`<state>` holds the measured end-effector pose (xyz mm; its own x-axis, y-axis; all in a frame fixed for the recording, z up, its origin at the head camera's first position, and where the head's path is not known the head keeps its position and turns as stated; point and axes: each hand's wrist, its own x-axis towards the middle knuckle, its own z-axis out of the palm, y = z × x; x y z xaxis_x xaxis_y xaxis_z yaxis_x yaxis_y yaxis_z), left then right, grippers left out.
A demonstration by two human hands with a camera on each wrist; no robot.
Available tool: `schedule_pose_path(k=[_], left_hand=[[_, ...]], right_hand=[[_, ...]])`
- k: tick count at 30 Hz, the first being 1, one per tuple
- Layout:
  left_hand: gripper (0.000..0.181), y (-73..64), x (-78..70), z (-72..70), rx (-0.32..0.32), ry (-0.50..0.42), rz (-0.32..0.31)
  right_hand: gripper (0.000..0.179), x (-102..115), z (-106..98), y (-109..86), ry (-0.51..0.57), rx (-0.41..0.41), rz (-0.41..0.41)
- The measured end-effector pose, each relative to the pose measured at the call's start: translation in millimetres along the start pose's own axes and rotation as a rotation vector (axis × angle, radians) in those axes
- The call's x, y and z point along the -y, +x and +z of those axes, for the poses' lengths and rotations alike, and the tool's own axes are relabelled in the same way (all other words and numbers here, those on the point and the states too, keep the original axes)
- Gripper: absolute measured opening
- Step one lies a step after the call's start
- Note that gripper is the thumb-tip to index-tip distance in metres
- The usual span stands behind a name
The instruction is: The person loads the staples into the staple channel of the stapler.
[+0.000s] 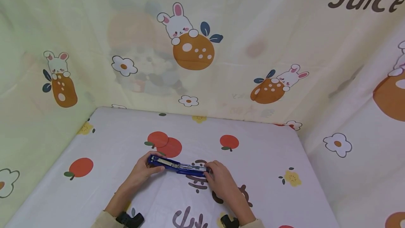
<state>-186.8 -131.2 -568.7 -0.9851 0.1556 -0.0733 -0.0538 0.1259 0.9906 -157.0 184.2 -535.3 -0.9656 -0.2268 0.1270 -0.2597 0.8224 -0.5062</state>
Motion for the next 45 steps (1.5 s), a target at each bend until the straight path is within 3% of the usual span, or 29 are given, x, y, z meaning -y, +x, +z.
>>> schedule_pose_path(k=[12, 29, 38, 45], left_hand=[[0.044, 2.4, -1.2, 0.3, 0.005, -0.014, -0.024], [0.046, 0.2, -14.0, 4.5, 0.013, -0.011, -0.006], [0.036, 0.4, -24.1, 9.9, 0.024, 0.071, 0.082], [0.036, 1.2, -30.8, 17.7, 0.048, 0.078, 0.158]], right_hand=[[0.021, -2.9, 1.2, 1.3, 0.039, 0.020, 0.021], [0.019, -3.5, 0.0, 2.4, 0.078, 0.025, 0.017], [0.019, -4.5, -2.2, 2.8, 0.082, 0.025, 0.001], [0.019, -5.7, -3.3, 3.4, 0.087, 0.026, -0.019]])
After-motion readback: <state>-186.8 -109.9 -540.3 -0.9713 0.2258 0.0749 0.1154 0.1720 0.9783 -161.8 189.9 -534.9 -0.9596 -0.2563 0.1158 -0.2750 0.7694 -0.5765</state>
